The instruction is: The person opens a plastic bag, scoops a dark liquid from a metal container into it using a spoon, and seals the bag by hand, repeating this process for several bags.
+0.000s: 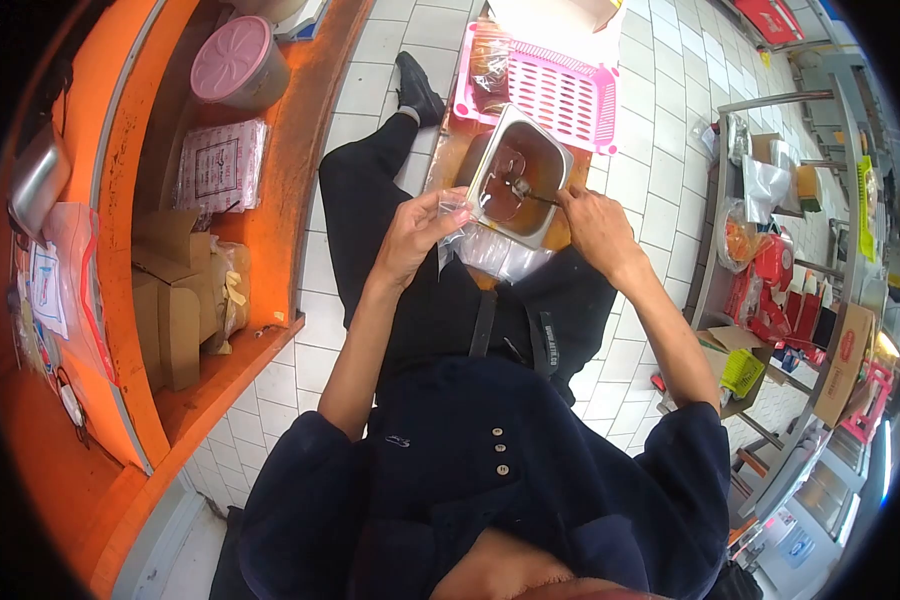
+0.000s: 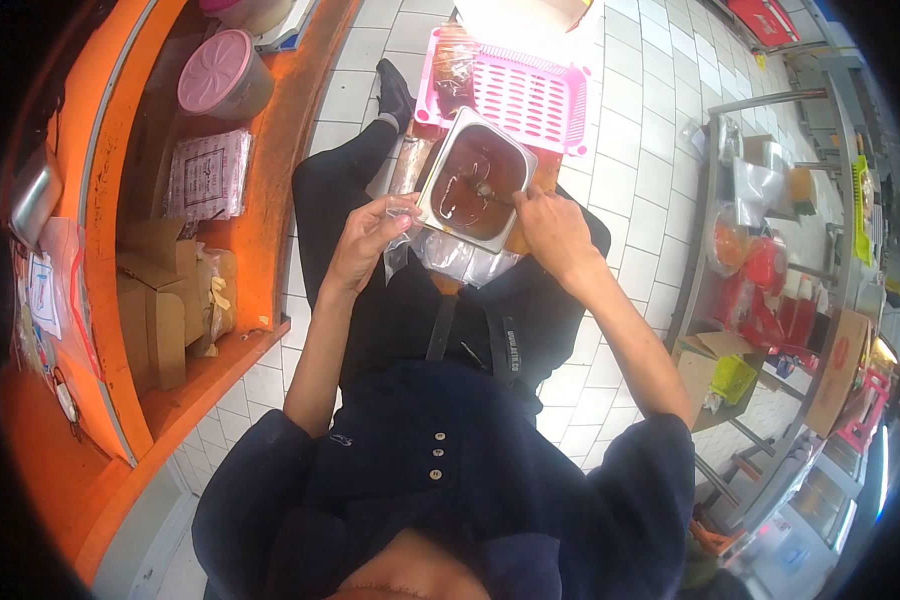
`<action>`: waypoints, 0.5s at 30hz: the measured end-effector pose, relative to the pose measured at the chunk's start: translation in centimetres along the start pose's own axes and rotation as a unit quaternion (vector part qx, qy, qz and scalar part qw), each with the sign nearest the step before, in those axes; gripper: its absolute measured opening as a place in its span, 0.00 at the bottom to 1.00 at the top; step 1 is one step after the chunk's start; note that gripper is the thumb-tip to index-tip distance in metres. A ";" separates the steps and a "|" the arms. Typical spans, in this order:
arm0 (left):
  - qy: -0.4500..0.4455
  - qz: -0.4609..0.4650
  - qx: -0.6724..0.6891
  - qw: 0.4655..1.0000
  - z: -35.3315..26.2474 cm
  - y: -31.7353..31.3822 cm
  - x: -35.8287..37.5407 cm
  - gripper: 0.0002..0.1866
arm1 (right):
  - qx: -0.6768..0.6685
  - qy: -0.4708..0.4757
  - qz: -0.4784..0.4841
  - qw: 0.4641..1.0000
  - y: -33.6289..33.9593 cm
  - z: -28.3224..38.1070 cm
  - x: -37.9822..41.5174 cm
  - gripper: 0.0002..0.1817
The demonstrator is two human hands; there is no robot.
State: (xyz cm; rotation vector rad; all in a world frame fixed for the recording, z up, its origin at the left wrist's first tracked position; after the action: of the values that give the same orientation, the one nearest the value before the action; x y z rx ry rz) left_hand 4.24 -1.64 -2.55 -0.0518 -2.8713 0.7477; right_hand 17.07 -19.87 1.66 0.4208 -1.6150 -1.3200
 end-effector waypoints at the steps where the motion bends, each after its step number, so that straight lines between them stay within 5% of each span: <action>1: -0.001 0.001 0.000 1.000 0.0 -0.1 0.0 0.19 | -0.001 -0.002 0.000 1.000 0.2 -0.1 0.2 0.12; 10: -0.002 0.007 -0.024 1.000 -0.1 -0.4 0.5 0.20 | -0.290 0.033 0.185 0.938 -6.0 -4.7 -1.8 0.18; 12: -0.011 0.001 -0.029 1.000 -0.3 -0.3 0.6 0.20 | -0.519 0.064 0.220 0.824 -8.2 -5.1 -2.1 0.16; 15: -0.004 0.018 -0.037 0.999 -0.3 -0.7 0.6 0.20 | -0.564 0.034 0.252 0.786 -9.2 -5.3 -1.0 0.12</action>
State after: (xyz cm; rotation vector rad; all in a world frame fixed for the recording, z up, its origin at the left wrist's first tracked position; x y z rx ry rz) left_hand 3.68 -2.08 -1.79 -0.1119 -2.9117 0.6505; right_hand 19.20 -25.25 -7.27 -0.6540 -0.5544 -1.5340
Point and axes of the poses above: each hand's wrist, its own x-axis away from the middle knuckle, its own y-axis out of the back of the hand, z = x × y, the point moved 8 cm from there along -x, towards the middle knuckle, and after that the axes turned 14 degrees about z, right-handed, at the moved point
